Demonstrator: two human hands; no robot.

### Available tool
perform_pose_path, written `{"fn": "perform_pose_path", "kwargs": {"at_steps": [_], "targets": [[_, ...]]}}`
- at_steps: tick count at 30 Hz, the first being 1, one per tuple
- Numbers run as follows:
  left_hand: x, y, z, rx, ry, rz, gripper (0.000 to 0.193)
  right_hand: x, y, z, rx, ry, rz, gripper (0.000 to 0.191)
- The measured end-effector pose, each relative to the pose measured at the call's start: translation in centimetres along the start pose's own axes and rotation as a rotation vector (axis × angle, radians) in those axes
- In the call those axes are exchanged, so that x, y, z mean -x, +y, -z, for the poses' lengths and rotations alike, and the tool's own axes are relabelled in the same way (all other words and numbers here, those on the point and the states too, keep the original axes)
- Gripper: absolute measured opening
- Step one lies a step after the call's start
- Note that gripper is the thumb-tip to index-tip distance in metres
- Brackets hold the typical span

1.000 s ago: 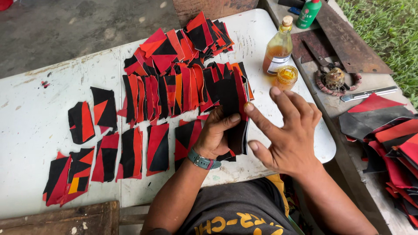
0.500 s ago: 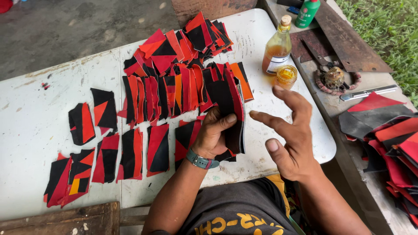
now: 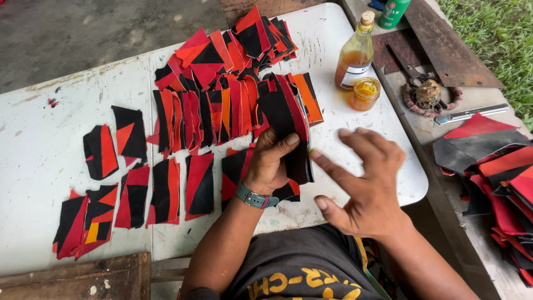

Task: The person repeatedly picks up red and black leather pieces, applies a yellow paste from a small jar to the edges, and presses the pieces together. They handle the pieces one at a time, aligning edges and stacking them on the table.

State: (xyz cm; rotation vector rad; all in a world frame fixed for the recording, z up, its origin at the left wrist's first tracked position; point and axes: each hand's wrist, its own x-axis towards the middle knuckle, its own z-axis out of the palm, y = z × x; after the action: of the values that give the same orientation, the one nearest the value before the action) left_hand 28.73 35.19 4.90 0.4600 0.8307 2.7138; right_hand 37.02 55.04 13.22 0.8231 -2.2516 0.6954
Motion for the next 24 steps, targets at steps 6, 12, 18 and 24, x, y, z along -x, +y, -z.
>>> {"fn": "perform_pose_path", "kwargs": {"at_steps": [6,12,18,24], "targets": [[-0.3,0.4,-0.1,-0.088,0.096,-0.073,0.022,0.1,1.5,-0.8,-1.057,-0.08,-0.375,0.059],[0.5,0.0,-0.6,-0.043,0.217,-0.124,0.024,-0.5,0.5,-4.2,-1.077,0.034,-0.495,0.083],[1.2,1.1,-1.1,-0.096,0.08,-0.166,0.023,-0.6,-0.8,-5.6,-0.976,0.133,-0.637,0.092],[2.0,1.3,-0.4,-0.008,0.042,-0.042,0.021,-0.4,-0.8,-4.0,-1.036,0.089,-0.407,0.076]]}}
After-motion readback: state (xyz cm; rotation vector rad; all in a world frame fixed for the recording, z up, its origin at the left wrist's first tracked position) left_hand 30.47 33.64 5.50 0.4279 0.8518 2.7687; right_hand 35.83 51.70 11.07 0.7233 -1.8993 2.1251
